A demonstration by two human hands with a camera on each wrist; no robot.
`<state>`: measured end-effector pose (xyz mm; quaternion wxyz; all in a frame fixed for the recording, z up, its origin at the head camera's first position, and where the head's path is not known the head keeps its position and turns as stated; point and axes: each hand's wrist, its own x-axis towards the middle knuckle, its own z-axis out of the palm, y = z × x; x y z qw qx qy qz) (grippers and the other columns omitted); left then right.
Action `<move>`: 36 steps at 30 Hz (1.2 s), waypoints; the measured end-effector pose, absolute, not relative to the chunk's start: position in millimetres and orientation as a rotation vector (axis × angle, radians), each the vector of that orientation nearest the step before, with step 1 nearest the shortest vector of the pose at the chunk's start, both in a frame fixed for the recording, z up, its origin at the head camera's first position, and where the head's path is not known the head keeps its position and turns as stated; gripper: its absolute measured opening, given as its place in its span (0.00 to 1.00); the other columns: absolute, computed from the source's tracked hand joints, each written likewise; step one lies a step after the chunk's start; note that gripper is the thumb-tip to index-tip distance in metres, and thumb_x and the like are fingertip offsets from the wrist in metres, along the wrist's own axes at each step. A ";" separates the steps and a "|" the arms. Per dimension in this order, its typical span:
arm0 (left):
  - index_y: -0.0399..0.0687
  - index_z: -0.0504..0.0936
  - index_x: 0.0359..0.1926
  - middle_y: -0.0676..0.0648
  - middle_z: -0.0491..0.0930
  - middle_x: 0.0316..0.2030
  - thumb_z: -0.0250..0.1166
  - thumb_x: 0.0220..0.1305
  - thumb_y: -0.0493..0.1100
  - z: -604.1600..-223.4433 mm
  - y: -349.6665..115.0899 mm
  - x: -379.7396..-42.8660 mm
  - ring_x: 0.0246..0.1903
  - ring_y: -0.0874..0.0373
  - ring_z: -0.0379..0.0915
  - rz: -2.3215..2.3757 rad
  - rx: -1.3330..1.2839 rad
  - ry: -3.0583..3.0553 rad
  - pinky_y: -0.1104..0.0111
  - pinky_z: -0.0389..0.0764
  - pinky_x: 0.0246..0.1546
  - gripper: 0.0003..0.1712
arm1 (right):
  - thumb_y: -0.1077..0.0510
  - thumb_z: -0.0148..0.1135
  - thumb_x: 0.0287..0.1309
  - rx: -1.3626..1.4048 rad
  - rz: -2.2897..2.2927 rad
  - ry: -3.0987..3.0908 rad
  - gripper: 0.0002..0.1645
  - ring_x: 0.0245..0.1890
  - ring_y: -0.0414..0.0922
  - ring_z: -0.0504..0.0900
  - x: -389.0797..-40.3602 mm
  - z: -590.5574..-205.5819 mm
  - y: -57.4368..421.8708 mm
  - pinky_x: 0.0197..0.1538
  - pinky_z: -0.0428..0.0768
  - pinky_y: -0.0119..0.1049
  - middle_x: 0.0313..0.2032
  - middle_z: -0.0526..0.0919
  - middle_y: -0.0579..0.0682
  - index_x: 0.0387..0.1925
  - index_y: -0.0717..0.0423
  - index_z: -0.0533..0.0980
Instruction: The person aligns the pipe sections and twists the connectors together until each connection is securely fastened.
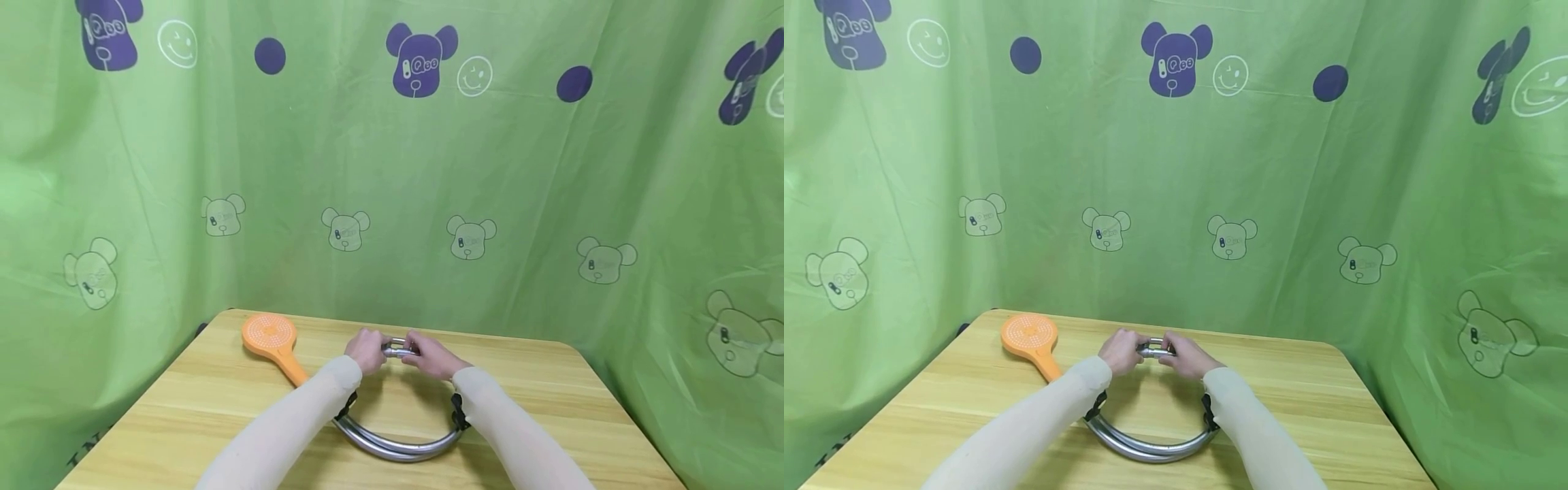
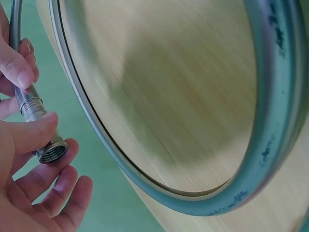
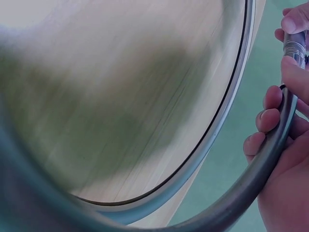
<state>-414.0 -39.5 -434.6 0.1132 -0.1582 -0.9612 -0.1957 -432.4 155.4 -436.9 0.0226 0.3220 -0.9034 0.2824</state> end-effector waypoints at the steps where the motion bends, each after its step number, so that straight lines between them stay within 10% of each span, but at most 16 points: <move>1: 0.57 0.87 0.53 0.49 0.88 0.37 0.74 0.53 0.34 -434.8 -39.8 -413.9 0.35 0.56 0.77 -0.576 -0.464 -2.820 0.66 0.81 0.36 0.25 | 0.59 0.63 0.65 0.998 0.864 -2.798 0.07 0.30 0.41 0.73 -432.6 -436.7 155.2 0.33 0.75 0.35 0.31 0.77 0.46 0.37 0.53 0.72; 19: 0.55 0.89 0.47 0.51 0.85 0.32 0.71 0.55 0.35 -435.2 -42.7 -412.5 0.33 0.56 0.74 -0.518 -0.512 -2.822 0.66 0.79 0.32 0.18 | 0.57 0.57 0.71 1.031 0.846 -2.838 0.14 0.24 0.39 0.68 -434.0 -433.4 151.7 0.29 0.71 0.32 0.24 0.76 0.48 0.41 0.64 0.84; 36: 0.62 0.88 0.50 0.51 0.88 0.43 0.70 0.55 0.35 -439.8 -43.0 -415.3 0.42 0.52 0.79 -0.525 -0.571 -2.770 0.62 0.82 0.39 0.23 | 0.57 0.64 0.65 0.950 0.918 -2.826 0.07 0.29 0.42 0.73 -433.1 -436.5 154.6 0.32 0.74 0.35 0.30 0.77 0.47 0.38 0.54 0.73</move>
